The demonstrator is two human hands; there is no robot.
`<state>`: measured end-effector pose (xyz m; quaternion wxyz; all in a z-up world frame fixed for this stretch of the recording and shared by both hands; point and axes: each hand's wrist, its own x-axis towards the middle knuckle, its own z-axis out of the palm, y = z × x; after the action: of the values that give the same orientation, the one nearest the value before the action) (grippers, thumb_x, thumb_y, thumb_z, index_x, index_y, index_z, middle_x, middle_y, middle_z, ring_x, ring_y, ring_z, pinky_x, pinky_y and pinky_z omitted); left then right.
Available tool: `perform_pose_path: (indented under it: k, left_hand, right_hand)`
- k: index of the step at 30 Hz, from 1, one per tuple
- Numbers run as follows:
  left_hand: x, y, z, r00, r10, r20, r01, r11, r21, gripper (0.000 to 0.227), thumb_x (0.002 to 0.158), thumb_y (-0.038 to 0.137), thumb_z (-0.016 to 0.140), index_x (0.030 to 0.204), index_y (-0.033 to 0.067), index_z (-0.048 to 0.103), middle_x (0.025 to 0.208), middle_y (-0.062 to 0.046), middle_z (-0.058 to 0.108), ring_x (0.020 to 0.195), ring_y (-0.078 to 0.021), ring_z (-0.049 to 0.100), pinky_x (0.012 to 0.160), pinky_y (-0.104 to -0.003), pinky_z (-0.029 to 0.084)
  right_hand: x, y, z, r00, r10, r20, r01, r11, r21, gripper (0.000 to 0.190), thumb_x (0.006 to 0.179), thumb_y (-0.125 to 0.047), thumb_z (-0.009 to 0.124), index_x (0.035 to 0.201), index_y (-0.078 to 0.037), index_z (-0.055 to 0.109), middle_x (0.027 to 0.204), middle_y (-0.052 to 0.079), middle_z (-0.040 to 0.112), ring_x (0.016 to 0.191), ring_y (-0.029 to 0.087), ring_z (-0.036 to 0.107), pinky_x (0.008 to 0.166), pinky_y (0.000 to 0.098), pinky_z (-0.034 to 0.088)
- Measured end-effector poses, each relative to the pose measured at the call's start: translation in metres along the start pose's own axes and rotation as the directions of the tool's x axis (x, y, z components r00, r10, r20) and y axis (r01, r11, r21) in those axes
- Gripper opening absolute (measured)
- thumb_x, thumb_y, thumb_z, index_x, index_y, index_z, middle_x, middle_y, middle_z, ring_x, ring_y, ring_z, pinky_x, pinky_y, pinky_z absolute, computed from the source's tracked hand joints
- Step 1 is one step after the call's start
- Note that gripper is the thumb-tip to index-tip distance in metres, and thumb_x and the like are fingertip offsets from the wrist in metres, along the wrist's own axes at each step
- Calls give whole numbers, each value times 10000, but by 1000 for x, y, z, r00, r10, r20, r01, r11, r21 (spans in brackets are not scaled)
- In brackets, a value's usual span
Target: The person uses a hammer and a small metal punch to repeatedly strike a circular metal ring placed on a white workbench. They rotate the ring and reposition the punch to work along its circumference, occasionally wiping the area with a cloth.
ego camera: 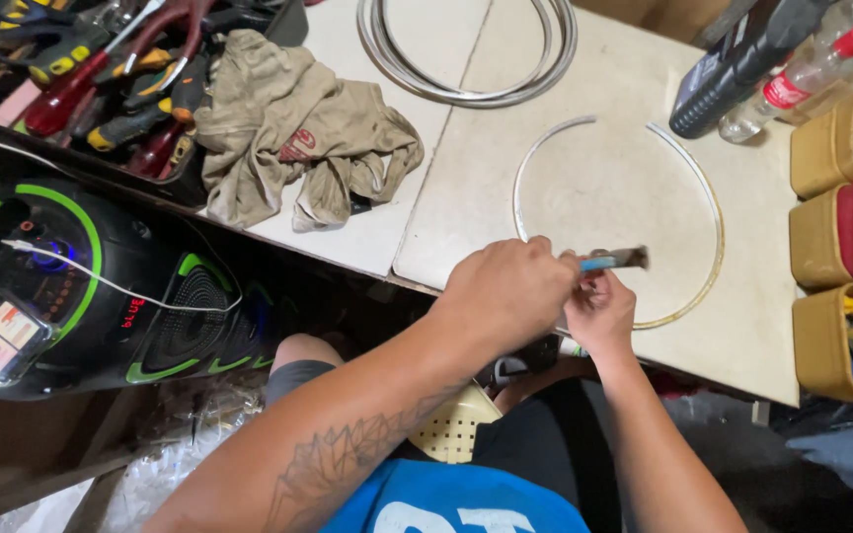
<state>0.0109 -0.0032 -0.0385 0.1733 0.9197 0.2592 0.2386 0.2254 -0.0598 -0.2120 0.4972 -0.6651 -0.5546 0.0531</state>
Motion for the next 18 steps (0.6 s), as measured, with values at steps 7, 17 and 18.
perform_pose_path:
  k: [7, 17, 18]
  left_hand:
    - [-5, 19, -36, 997, 6, -79, -15, 994, -110, 299, 908, 124, 524, 1117, -14, 687, 816, -262, 631, 688, -512, 701, 601, -609, 573]
    - [-78, -84, 15, 969, -85, -231, 190, 856, 482, 308, 953, 254, 571, 1197, 162, 736, 786, -68, 637, 716, -269, 647, 633, -368, 556]
    - [-83, -91, 17, 958, -152, -244, 263, 806, 530, 333, 943, 300, 584, 1229, 209, 728, 807, -49, 631, 724, -243, 654, 618, -351, 557]
  right_hand:
    - [-7, 30, -7, 983, 159, 93, -178, 948, 262, 167, 856, 46, 712, 938, -70, 623, 802, 62, 693, 849, 156, 675, 830, 301, 564]
    - [2, 0, -22, 916, 392, 91, -398, 916, 60, 268, 884, -236, 836, 1089, -110, 718, 739, 67, 714, 672, 139, 653, 691, 304, 550]
    - [4, -2, -24, 906, 405, 121, -418, 902, 107, 268, 880, -239, 833, 1085, -112, 716, 699, 51, 715, 654, 110, 645, 696, 268, 552]
